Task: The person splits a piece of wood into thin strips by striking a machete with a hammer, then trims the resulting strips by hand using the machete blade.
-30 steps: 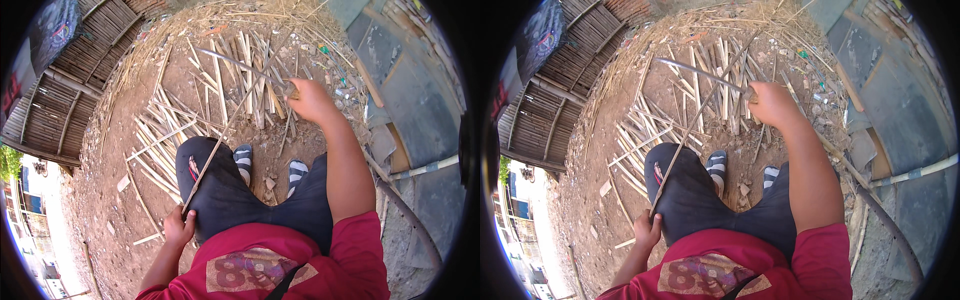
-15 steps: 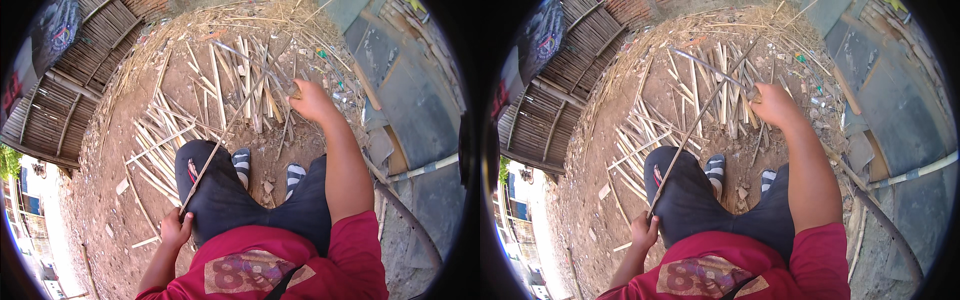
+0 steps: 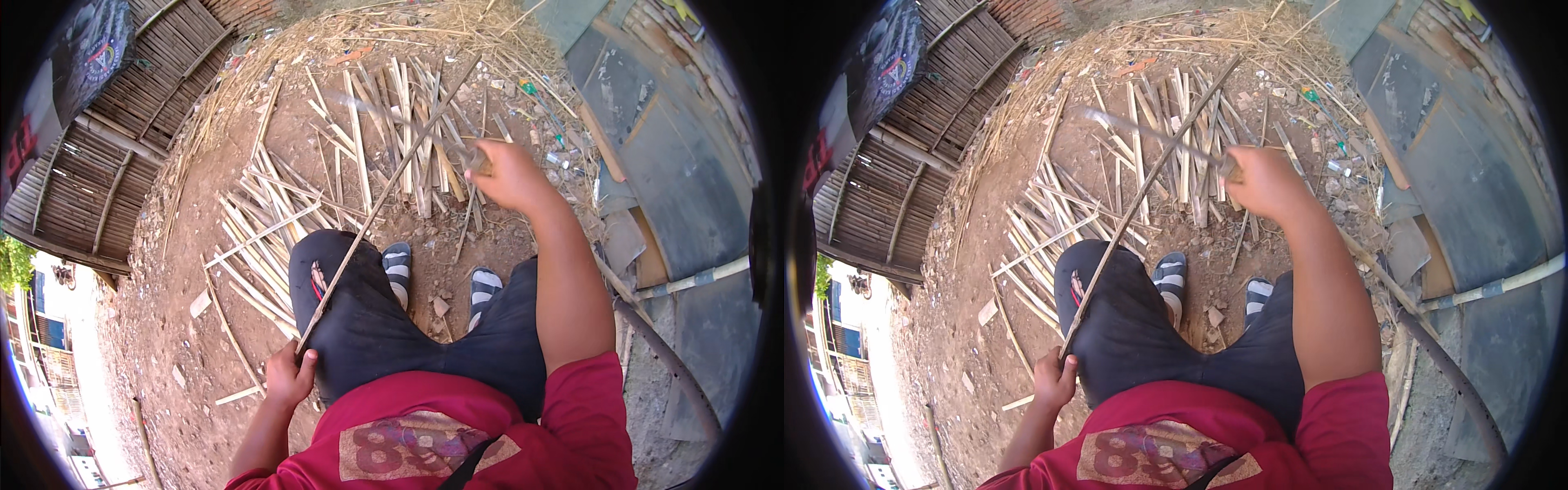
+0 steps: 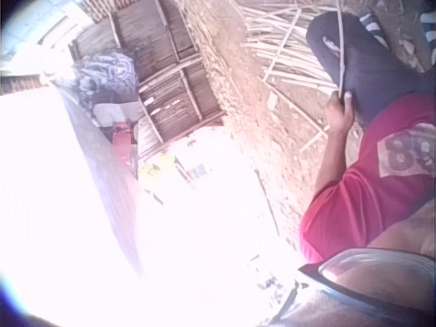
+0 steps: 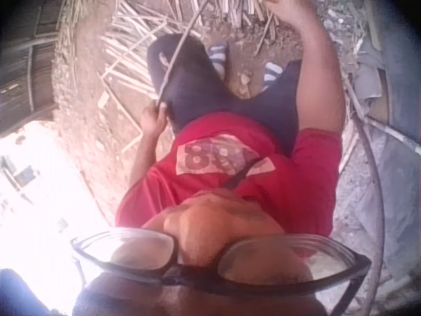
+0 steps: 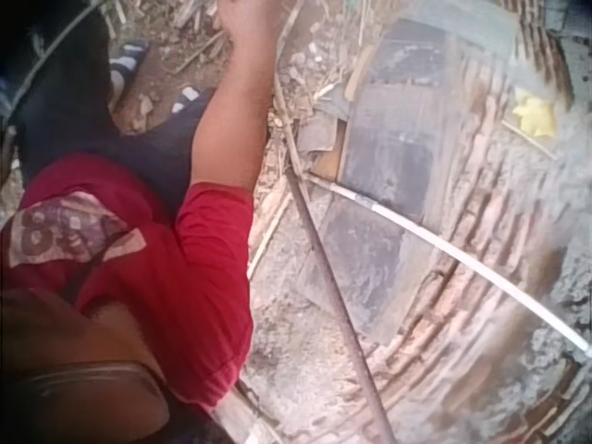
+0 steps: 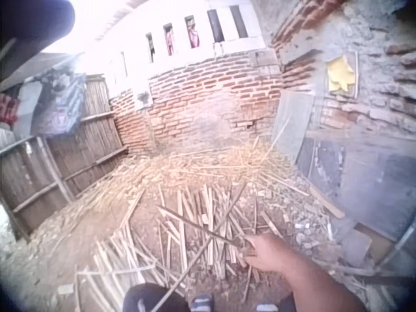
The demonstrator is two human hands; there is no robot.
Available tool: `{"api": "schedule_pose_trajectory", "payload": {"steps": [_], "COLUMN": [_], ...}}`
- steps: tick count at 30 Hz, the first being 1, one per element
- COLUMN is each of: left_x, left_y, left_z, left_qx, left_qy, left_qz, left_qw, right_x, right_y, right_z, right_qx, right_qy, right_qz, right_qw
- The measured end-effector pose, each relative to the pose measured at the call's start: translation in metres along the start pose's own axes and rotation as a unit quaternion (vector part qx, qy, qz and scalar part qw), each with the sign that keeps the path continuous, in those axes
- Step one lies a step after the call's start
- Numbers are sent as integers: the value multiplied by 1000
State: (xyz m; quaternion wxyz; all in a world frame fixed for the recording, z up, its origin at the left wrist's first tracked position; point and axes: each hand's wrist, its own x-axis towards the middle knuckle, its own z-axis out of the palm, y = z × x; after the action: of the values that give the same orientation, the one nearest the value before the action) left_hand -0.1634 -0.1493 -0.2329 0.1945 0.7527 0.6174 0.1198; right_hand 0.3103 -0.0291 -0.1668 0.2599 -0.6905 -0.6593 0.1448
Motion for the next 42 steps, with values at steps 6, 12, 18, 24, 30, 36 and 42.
{"api": "schedule_pose_trajectory", "payload": {"steps": [6, 12, 18, 24, 30, 36, 42], "left_x": [-1, -5, 2, 0, -1, 5, 4], "left_y": [-8, -2, 0, -7, -6, -17, -22], "left_z": [1, -3, 0, 0, -1, -4, -5], "left_qx": [-48, -29, -43, -45, -47, -102, -171], "left_qy": [-30, -25, -17, -38, -27, -76, -107], "left_qz": [-30, -33, -21, -34, -27, -70, -91], "left_qw": [998, 999, 999, 998, 998, 989, 975], "right_x": [-11, -21, 5, -15, -16, 2, -18], "right_y": [-40, -56, 6, -43, -53, -18, -59], "right_z": [7, 27, 17, 21, 42, 44, 40], "right_qx": [-7, -80, -15, -19, -41, -14, -78], "right_qy": [-54, -97, 95, -72, -126, -10, -86], "right_qz": [-55, -209, -9, -105, -230, -108, -190], "right_qw": [997, 970, 995, 992, 964, 994, 975]}}
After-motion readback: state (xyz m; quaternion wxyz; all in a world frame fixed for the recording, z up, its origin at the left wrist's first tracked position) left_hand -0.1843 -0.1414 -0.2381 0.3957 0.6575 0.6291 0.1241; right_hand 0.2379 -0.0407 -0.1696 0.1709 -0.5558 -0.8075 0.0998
